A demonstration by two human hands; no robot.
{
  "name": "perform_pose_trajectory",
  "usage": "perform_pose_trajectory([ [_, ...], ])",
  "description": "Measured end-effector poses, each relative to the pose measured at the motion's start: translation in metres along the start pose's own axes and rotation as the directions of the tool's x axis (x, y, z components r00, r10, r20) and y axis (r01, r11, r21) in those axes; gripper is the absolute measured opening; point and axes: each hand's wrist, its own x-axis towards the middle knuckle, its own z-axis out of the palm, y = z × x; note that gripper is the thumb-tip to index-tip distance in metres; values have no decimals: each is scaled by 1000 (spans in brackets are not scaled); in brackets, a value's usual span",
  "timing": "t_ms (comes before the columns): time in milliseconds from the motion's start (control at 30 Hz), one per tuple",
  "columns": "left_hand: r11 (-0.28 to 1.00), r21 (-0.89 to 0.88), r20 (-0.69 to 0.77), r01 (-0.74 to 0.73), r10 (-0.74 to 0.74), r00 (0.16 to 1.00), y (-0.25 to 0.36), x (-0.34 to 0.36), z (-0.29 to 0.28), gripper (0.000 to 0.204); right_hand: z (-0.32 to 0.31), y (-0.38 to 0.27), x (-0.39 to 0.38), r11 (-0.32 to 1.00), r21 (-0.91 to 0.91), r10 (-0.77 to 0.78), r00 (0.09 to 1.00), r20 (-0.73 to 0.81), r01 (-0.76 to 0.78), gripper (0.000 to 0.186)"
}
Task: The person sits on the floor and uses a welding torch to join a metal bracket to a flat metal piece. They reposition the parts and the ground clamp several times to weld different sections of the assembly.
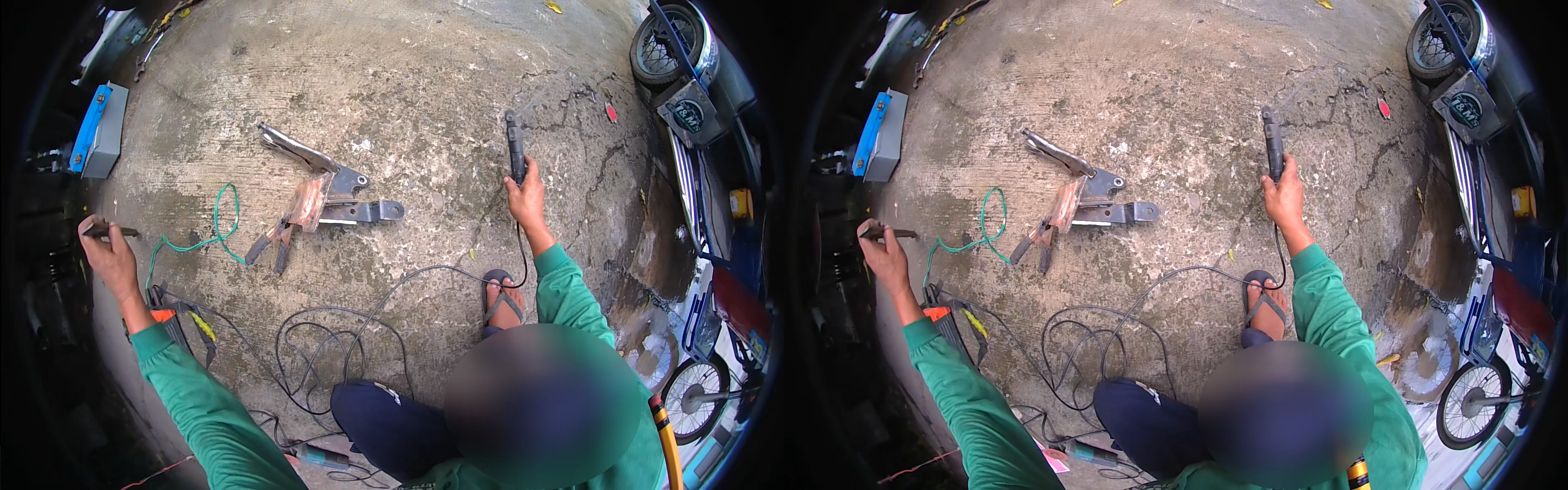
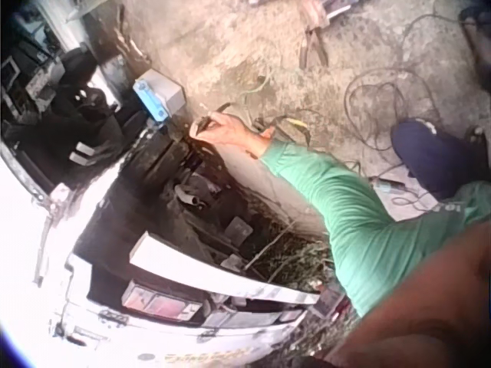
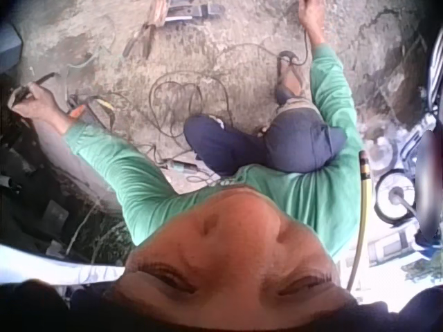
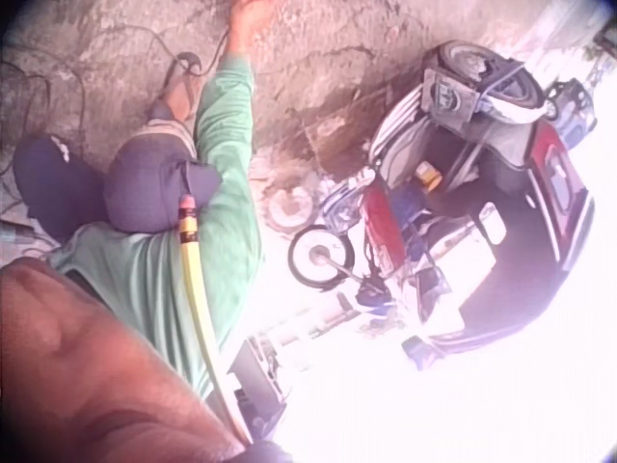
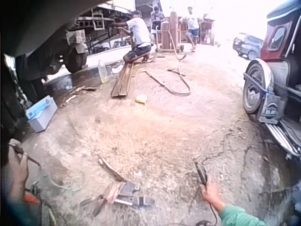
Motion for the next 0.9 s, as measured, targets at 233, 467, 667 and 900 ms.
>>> perform_pose_trajectory([
  [233,901,-427,-116,-76,29,993,120,-29,-130,24,-5,2,-35,920,-305,-188,959,211,247,51],
  [467,817,-561,-163,-129,44,986,179,-45,-280,26,-52,-56,-13,885,416,-249,967,50,207,53],
  [667,744,-617,-262,-257,114,958,223,-103,-349,21,-61,-42,-17,968,95,-235,972,4,234,61],
  [900,766,-600,-281,-231,69,957,237,-157,-391,18,-21,5,-100,976,-151,-127,973,194,157,62],
])
